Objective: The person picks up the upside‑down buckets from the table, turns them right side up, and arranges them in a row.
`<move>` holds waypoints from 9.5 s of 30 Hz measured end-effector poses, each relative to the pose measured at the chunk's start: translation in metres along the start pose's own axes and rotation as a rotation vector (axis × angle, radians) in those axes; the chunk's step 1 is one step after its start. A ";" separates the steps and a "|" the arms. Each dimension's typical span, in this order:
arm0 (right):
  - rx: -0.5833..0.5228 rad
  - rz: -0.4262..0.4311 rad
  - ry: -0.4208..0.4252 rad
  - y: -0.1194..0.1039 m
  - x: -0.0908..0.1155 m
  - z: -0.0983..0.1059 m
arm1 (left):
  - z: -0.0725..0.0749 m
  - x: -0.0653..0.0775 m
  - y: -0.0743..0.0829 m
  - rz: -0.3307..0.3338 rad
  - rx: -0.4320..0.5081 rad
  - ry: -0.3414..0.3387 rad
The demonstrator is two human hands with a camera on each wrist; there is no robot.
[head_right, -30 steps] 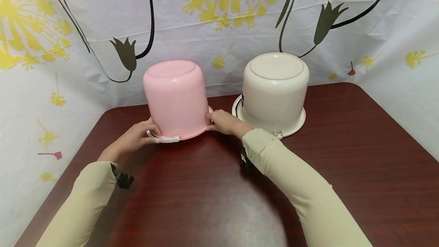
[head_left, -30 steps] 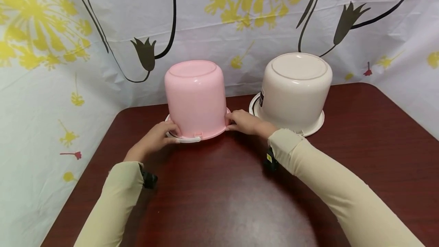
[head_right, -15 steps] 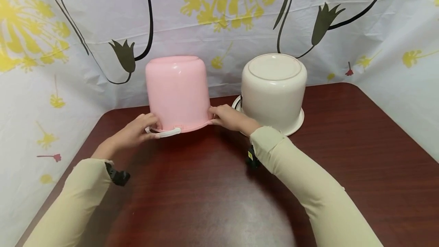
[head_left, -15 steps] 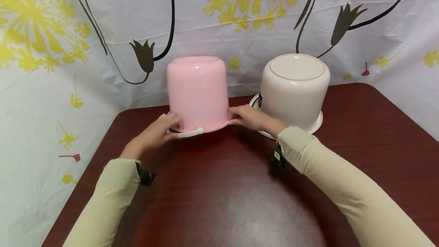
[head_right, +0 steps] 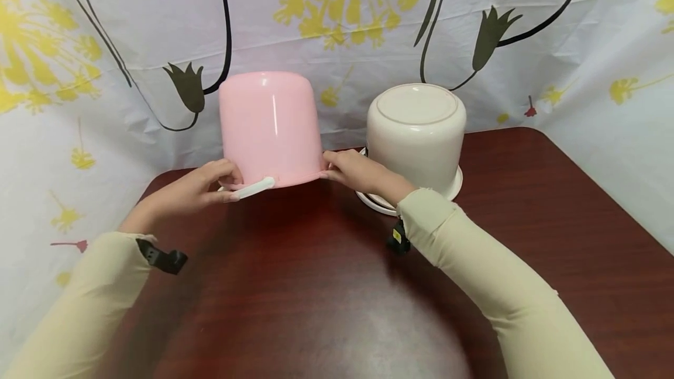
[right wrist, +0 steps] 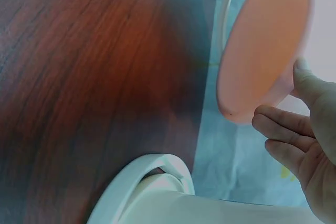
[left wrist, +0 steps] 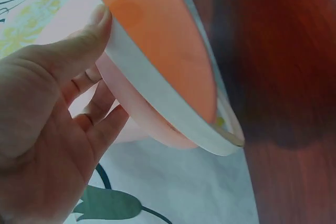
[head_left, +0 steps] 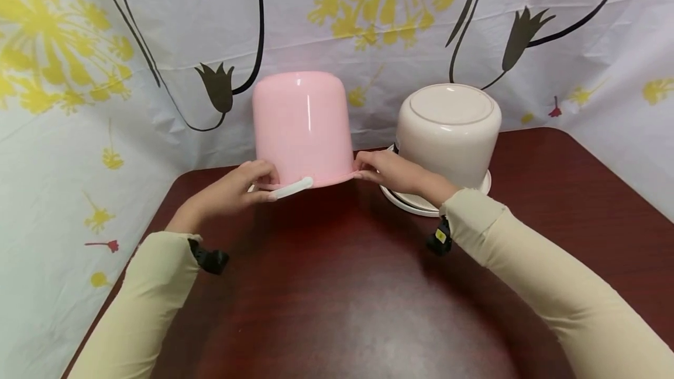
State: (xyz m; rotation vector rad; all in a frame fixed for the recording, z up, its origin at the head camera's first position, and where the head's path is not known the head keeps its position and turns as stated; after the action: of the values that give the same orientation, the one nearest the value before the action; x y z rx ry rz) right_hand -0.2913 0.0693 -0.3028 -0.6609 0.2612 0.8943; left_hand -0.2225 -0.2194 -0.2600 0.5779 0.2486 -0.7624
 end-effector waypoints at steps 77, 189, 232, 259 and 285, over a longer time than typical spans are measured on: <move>0.104 -0.044 0.084 -0.053 -0.075 0.116 | 0.057 -0.027 0.031 0.292 1.054 0.377; -0.399 -0.701 0.341 -0.006 -0.075 0.040 | -0.008 0.013 -0.104 1.100 2.000 0.793; -0.265 -0.560 0.264 -0.011 -0.048 0.056 | -0.003 0.038 -0.053 1.180 1.149 0.634; -0.235 -0.434 0.076 -0.015 0.101 0.076 | -0.076 0.016 0.068 0.839 1.149 0.225; 0.119 -0.541 0.026 0.083 0.177 0.116 | -0.173 -0.099 0.072 0.726 0.745 0.088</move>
State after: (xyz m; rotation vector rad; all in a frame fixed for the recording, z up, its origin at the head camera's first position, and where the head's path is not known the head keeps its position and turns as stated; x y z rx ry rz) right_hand -0.2554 0.2920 -0.3317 -0.5918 0.1446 0.3498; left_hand -0.2424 -0.0206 -0.3313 1.3154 -0.1855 -0.0918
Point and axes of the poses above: each hand's wrist, its own x-axis away from the middle knuckle, its own z-axis out of the back of the hand, y = z × x, the point moved 2 cm from there along -x, towards the middle knuckle, and after that the axes turned 13 degrees about y, right-handed, at the moved point
